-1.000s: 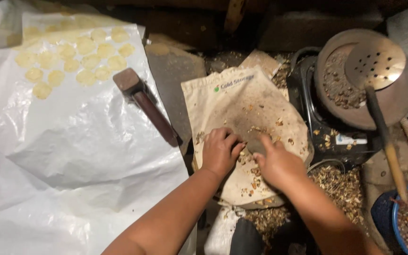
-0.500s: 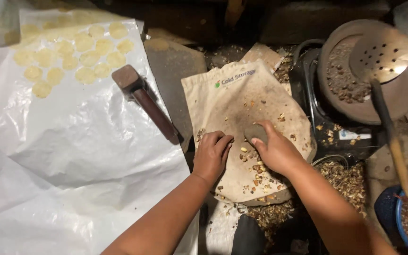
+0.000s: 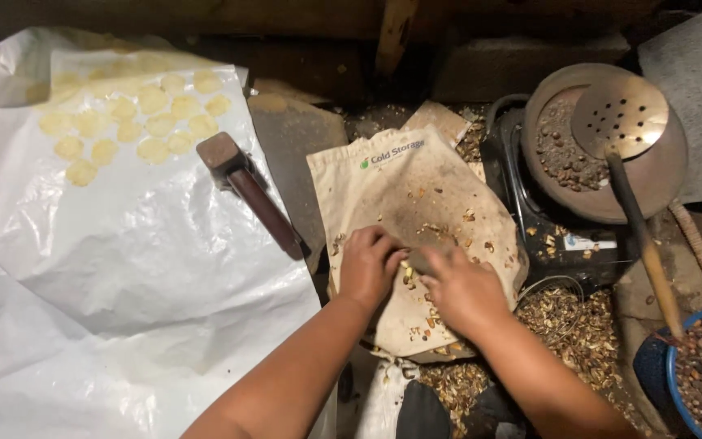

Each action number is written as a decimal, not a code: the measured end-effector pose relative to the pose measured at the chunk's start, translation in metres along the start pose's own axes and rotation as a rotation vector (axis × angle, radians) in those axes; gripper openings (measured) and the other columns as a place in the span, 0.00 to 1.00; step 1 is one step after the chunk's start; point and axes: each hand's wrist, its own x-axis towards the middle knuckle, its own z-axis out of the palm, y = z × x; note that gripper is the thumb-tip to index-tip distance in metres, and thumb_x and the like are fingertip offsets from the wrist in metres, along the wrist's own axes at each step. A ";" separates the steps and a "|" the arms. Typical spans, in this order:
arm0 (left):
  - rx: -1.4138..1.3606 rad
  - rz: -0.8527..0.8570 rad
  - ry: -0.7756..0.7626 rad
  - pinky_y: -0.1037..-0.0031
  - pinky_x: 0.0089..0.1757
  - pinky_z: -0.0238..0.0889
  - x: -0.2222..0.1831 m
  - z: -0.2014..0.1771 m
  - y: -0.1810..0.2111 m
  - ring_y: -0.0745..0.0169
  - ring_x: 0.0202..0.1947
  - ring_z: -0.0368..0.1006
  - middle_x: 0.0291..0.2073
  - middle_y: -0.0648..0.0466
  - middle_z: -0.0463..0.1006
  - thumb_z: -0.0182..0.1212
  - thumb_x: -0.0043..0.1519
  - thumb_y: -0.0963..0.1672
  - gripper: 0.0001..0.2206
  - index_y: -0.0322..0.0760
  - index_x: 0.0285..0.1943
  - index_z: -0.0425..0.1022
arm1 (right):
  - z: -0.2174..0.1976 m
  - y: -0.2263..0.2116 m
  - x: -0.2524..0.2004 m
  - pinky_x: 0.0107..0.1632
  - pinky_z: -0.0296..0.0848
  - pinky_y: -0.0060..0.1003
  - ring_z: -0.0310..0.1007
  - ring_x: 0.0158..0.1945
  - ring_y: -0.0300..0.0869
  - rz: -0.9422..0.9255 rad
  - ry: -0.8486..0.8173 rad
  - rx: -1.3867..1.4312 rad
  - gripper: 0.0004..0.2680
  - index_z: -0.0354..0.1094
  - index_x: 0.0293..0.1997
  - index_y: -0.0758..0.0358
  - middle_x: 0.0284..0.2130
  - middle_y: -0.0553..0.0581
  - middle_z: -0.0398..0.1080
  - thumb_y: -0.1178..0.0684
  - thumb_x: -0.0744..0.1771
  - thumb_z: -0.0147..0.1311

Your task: Cracking nut shells with a stone and flattening the kernels with a wooden mallet

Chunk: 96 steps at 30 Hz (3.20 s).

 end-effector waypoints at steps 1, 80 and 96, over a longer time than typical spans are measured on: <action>0.001 -0.014 -0.005 0.57 0.51 0.67 0.000 0.003 0.001 0.48 0.50 0.70 0.44 0.54 0.74 0.68 0.59 0.50 0.07 0.51 0.41 0.80 | -0.001 0.005 0.003 0.53 0.72 0.59 0.80 0.44 0.64 -0.006 -0.013 0.001 0.16 0.56 0.66 0.38 0.49 0.64 0.68 0.40 0.69 0.43; 0.059 -0.074 -0.062 0.60 0.54 0.62 -0.002 -0.005 -0.004 0.50 0.52 0.68 0.48 0.55 0.71 0.64 0.61 0.52 0.12 0.53 0.50 0.76 | -0.017 -0.017 0.020 0.56 0.66 0.51 0.78 0.51 0.60 0.108 0.004 0.118 0.20 0.50 0.71 0.43 0.47 0.66 0.70 0.44 0.69 0.43; 0.033 -0.014 -0.034 0.62 0.54 0.66 -0.010 -0.016 -0.020 0.52 0.48 0.71 0.41 0.55 0.71 0.60 0.66 0.50 0.10 0.49 0.51 0.72 | -0.007 -0.012 0.042 0.60 0.67 0.59 0.74 0.57 0.64 0.185 -0.130 0.194 0.21 0.47 0.71 0.46 0.54 0.70 0.70 0.39 0.69 0.42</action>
